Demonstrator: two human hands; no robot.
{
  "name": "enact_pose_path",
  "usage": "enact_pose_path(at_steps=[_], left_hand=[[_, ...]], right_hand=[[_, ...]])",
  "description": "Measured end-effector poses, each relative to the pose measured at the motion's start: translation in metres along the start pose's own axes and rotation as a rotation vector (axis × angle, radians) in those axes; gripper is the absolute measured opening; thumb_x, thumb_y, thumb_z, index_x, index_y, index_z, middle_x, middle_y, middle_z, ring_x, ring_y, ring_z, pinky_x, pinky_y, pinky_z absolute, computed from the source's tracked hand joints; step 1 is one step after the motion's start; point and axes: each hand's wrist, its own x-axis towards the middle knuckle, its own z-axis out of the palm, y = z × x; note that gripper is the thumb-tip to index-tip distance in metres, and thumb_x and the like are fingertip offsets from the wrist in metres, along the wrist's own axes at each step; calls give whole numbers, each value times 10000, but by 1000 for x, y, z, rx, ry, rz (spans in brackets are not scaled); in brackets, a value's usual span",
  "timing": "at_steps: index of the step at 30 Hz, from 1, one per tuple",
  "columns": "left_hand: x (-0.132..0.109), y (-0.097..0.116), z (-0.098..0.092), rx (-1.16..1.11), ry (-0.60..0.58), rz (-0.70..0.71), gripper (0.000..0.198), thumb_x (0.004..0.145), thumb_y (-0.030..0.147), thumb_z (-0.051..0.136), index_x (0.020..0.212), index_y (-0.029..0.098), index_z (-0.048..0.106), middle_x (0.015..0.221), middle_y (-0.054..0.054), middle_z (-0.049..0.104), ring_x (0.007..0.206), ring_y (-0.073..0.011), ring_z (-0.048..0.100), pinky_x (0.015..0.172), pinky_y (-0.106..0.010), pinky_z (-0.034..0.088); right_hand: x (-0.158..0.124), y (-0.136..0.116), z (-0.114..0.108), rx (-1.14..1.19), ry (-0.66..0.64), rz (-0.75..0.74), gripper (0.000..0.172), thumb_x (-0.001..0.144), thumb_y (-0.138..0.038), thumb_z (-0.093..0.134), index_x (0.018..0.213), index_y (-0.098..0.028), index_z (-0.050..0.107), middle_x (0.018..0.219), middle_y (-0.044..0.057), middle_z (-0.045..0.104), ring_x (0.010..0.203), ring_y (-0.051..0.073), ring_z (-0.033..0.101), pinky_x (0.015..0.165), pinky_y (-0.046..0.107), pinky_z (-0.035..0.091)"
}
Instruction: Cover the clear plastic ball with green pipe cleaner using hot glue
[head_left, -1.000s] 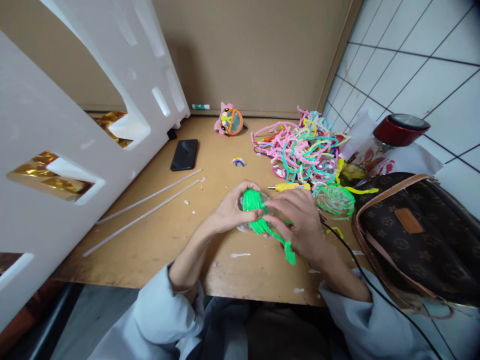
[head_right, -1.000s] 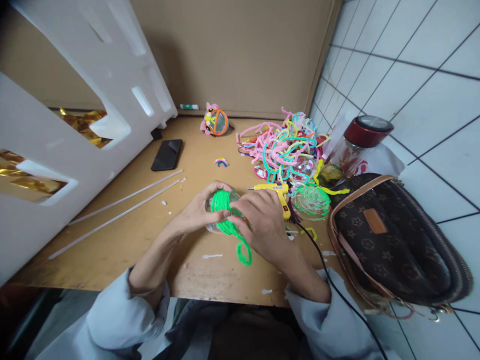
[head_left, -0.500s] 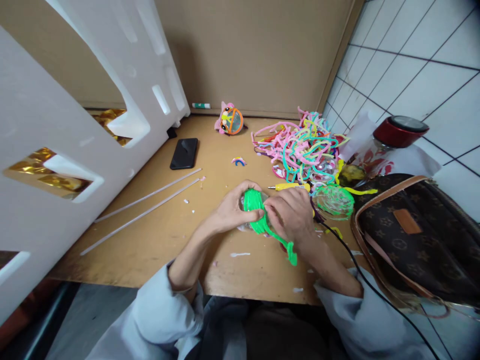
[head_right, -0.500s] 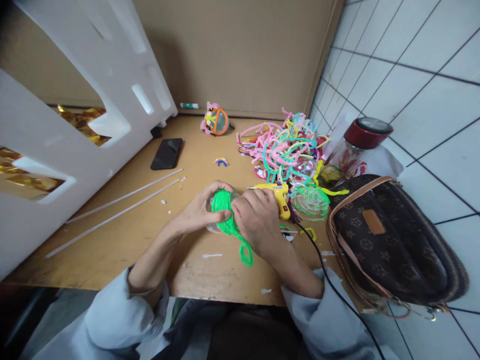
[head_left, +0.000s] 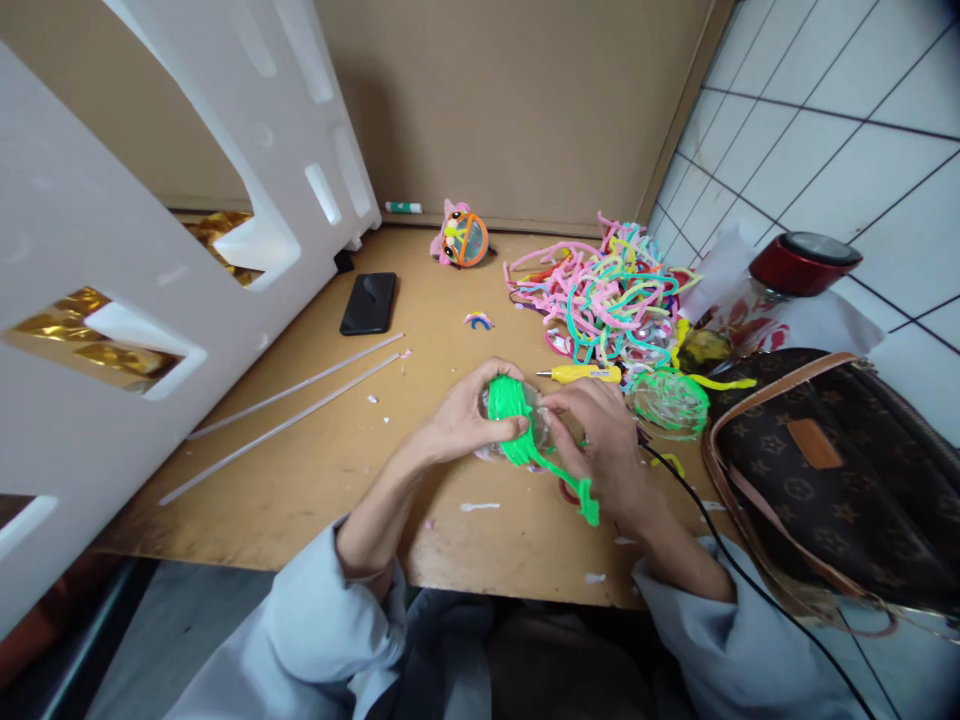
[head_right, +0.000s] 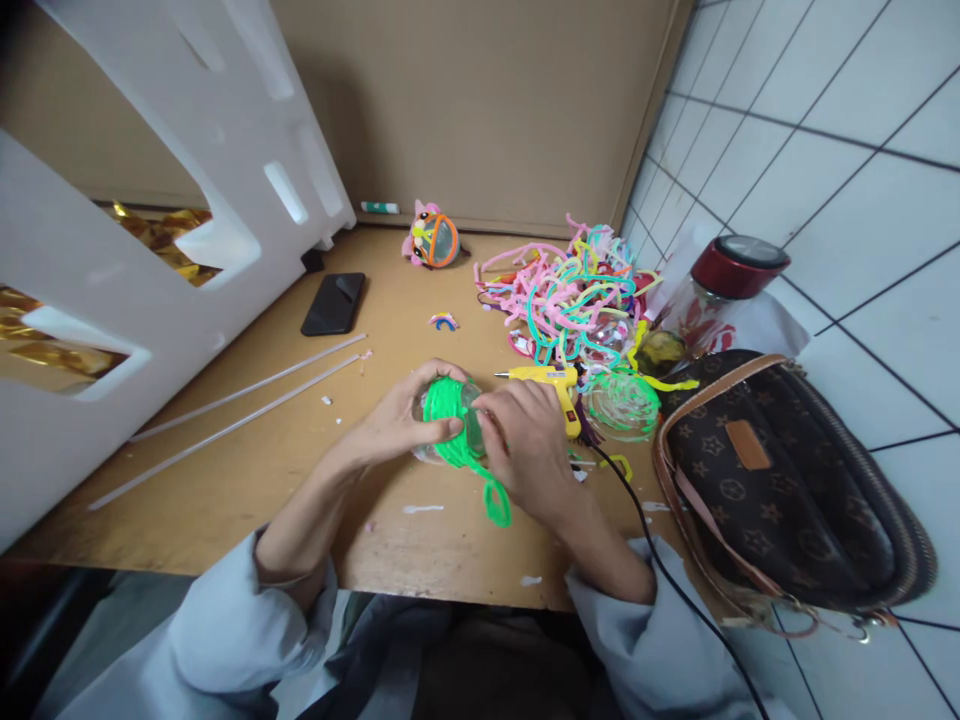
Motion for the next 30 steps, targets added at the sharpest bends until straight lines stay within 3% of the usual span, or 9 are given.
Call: enact_pose_path(at_steps=[4, 11, 20, 24, 30], left_hand=[[0, 0, 0, -16, -4, -5, 429, 638, 301, 697, 1020, 190, 537, 865, 15, 561, 759, -142, 509, 702, -274, 458], [1, -4, -2, -30, 7, 29, 437, 616, 248, 660, 1032, 183, 547, 916, 8, 573, 803, -150, 516, 757, -289, 461], [0, -5, -1, -37, 6, 20, 428, 621, 262, 636, 1029, 181, 536, 931, 0, 550, 813, -151, 502, 740, -276, 439], [-1, -4, -1, -45, -7, 14, 427, 669, 322, 669, 1046, 179, 528, 917, 2, 542, 786, -142, 503, 710, -268, 442], [0, -1, -1, -26, -8, 20, 416, 669, 316, 681, 1034, 181, 533, 897, 7, 555, 779, -139, 508, 691, -257, 453]], right_hand=[[-3, 2, -4, 16, 4, -75, 198, 933, -159, 517, 1066, -239, 639, 932, 52, 681, 884, 215, 608, 781, 378, 424], [-8, 6, 0, 24, -61, -187, 201, 949, -220, 551, 1118, -271, 646, 1040, 43, 715, 1003, 220, 627, 865, 405, 434], [-10, 6, 2, 21, 10, -282, 275, 897, -174, 617, 1160, -254, 603, 1111, 52, 741, 1086, 244, 647, 928, 449, 437], [-11, 6, 4, 31, 81, -281, 251, 890, -186, 635, 1126, -272, 619, 1064, 40, 753, 1067, 235, 669, 922, 443, 447], [-8, 4, 5, 139, 84, -154, 145, 910, -169, 601, 1029, -247, 630, 1053, 49, 763, 1041, 228, 700, 899, 423, 484]])
